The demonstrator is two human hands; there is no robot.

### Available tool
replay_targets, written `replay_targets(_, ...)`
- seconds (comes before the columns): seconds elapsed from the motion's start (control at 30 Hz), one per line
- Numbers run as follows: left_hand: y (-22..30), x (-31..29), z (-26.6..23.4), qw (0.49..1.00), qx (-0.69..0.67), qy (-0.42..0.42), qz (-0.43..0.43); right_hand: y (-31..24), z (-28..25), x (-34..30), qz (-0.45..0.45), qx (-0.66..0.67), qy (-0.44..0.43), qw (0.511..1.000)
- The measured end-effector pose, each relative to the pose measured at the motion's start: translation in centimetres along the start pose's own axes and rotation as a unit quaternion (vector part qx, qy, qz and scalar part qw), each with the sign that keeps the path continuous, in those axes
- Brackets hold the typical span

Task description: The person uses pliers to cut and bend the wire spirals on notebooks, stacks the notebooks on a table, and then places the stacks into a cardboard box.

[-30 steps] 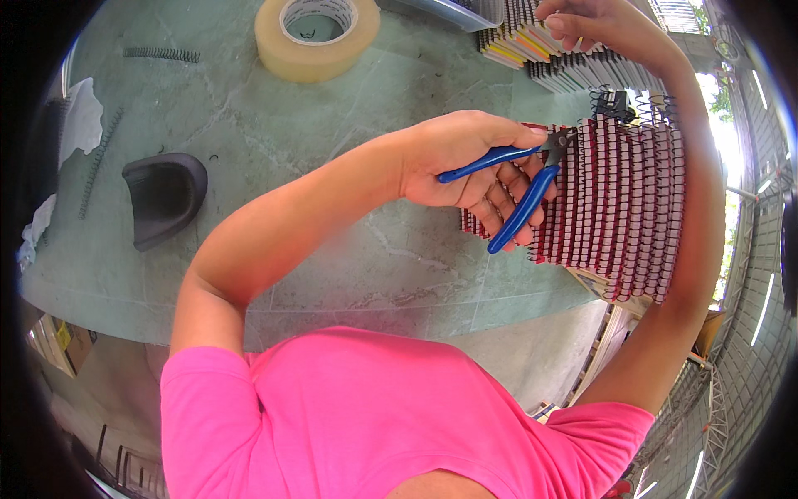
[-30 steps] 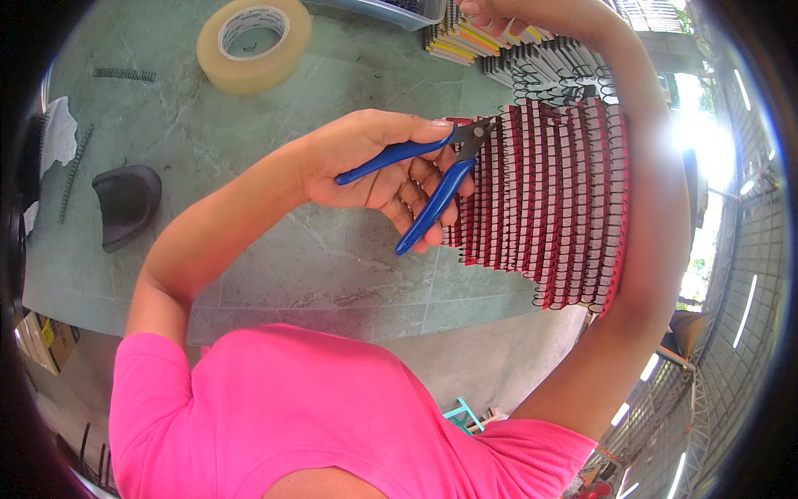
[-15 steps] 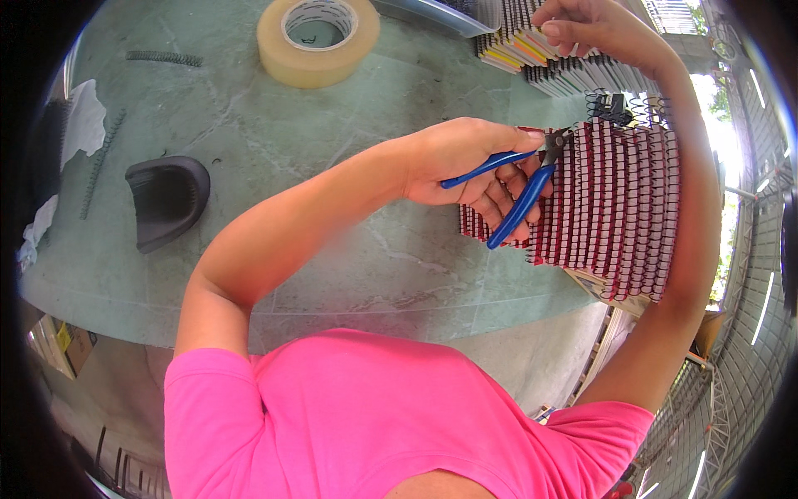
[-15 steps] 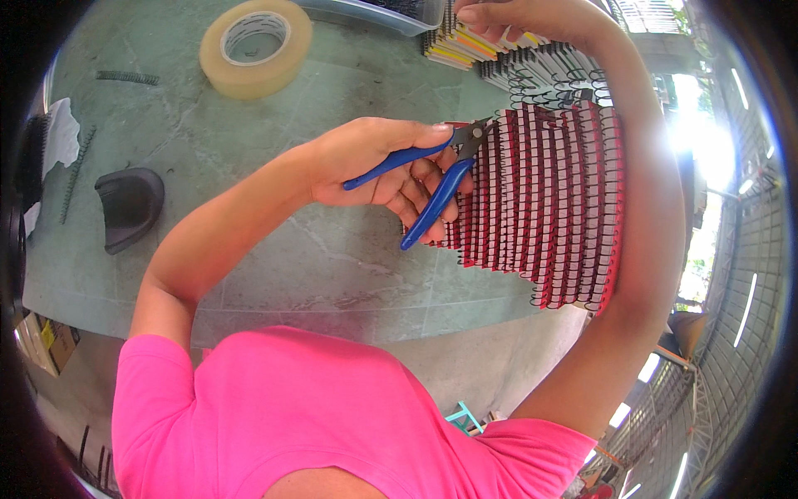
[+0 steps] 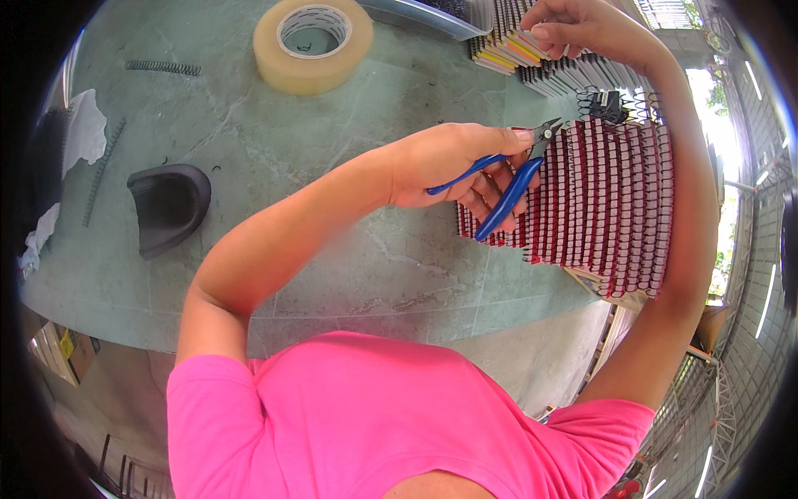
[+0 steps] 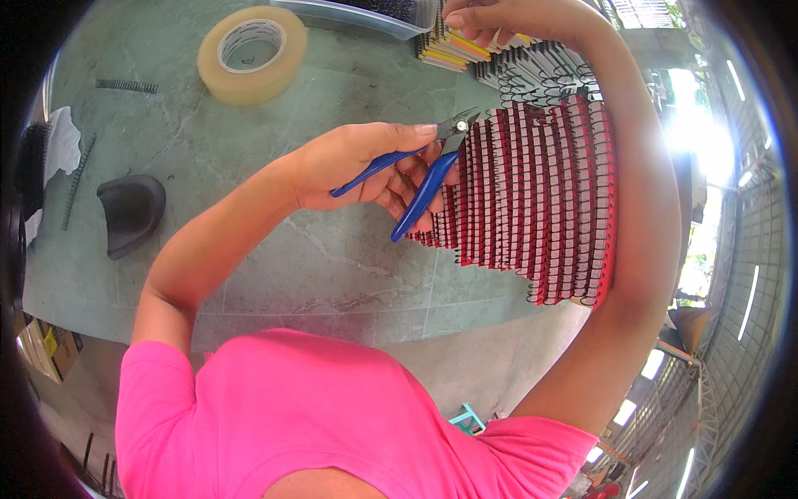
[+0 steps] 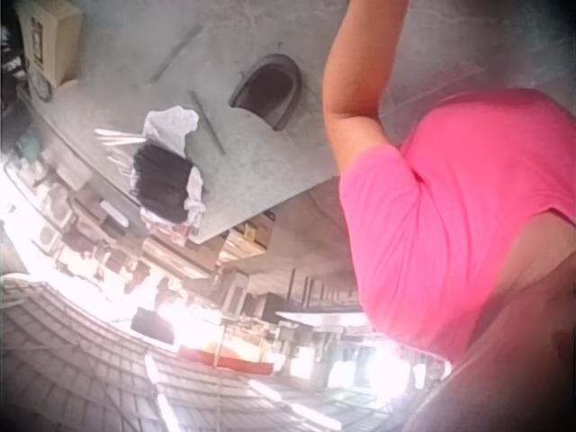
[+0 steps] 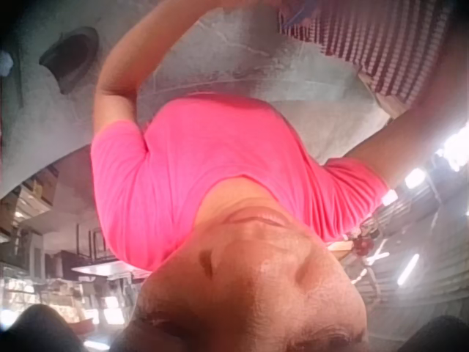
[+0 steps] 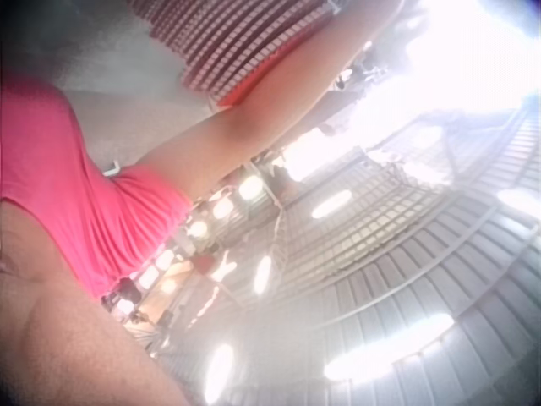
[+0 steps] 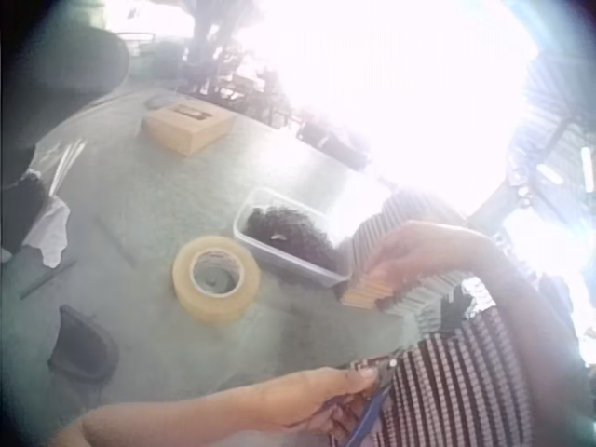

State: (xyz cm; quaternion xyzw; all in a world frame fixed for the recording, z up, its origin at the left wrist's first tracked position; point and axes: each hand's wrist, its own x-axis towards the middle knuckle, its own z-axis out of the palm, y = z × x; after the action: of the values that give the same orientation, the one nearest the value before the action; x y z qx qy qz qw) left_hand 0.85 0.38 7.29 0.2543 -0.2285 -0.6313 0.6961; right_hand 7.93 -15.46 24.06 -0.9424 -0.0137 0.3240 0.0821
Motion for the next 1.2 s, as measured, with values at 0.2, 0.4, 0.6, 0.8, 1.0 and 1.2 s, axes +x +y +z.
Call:
replay_targets(0.2, 0.4, 0.6, 0.0, 0.993, -0.107, -0.056, -0.016, 1.4, 0.0, 1.0, -0.01, 0.051, -0.007, 0.999)
replay_targets(0.4, 0.0, 0.8, -0.1, 0.978, -0.166, -0.121, -0.033, 0.0, 0.0, -0.8, 0.022, -0.001, 0.002, 1.0)
replay_targets(0.6, 0.0, 0.8, 0.3, 0.976, 0.182, 0.088, 0.079, 1.2, -0.2, 0.8, -0.013, 0.002, -0.005, 1.0)
replay_targets(0.8, 0.6, -0.5, 0.8, 0.808, 0.536, 0.204, 0.134, 1.1, -0.6, 0.5, -0.038, -0.083, 0.077, 0.993)
replay_targets(1.0, 1.0, -1.0, 4.9, 0.644, 0.572, 0.261, 0.435, 5.0, -2.5, 2.3, -0.219, -0.173, 0.37, 0.886)
replay_targets(1.2, 1.0, 3.9, 12.0, 0.528, 0.643, 0.112, 0.544, 6.9, -3.3, 1.5, -0.078, -0.207, 0.317, 0.922)
